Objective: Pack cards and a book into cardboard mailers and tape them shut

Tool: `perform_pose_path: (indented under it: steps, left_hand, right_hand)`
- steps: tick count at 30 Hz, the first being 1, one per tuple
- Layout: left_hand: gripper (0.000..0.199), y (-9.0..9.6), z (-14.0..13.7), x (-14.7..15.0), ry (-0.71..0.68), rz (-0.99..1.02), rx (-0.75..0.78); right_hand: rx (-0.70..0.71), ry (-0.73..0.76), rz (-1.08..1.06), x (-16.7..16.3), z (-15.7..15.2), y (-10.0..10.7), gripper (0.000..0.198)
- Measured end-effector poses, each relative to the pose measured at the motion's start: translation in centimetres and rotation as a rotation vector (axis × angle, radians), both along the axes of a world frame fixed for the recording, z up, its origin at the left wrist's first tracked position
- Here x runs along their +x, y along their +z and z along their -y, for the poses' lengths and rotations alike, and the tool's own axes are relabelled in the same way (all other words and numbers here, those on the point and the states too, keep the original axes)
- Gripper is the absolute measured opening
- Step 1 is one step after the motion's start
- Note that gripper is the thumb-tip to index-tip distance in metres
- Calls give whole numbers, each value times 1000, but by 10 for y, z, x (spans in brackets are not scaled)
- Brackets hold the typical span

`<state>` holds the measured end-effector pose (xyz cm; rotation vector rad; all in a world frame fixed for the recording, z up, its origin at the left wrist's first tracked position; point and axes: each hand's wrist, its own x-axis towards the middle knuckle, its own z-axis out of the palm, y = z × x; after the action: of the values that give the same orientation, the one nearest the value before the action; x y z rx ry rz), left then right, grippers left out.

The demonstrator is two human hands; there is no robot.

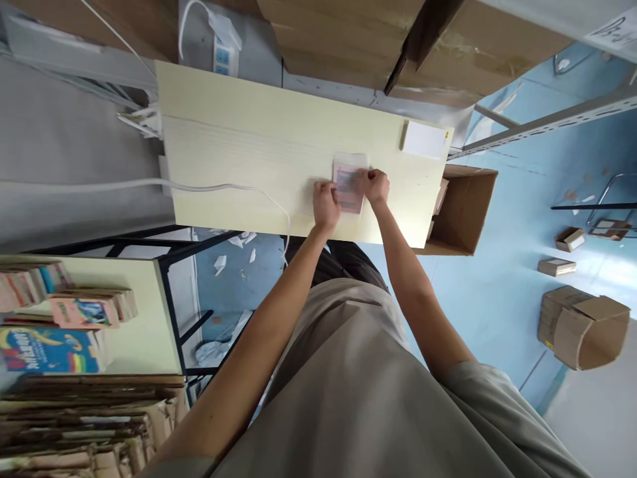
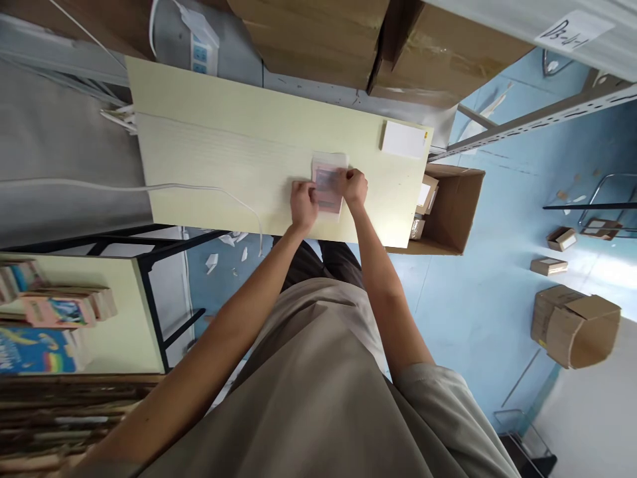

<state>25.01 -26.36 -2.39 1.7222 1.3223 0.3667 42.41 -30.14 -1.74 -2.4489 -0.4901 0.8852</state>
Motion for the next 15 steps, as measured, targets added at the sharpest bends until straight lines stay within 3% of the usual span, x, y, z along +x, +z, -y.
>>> perform_pose_path:
  steps: [2, 5, 7, 11, 15]
  left_hand:
    - [36, 10, 11, 5, -83, -80, 48]
    - [89, 23, 30, 15, -170, -175, 64]
    - [106, 29, 40, 21, -190, -203, 43]
    - [100, 30, 47, 21, -227, -217, 26]
    - [87, 23, 40, 9, -274, -187, 24]
  right_hand:
    - [-22, 7, 6, 1, -1, 2, 30]
    - [-20, 19, 7, 4, -2, 1, 27]
    - [-2, 49, 9, 6, -1, 1, 24]
    - [29, 228, 112, 11, 8, 14, 36]
    - [106, 701, 264, 16, 14, 45, 52]
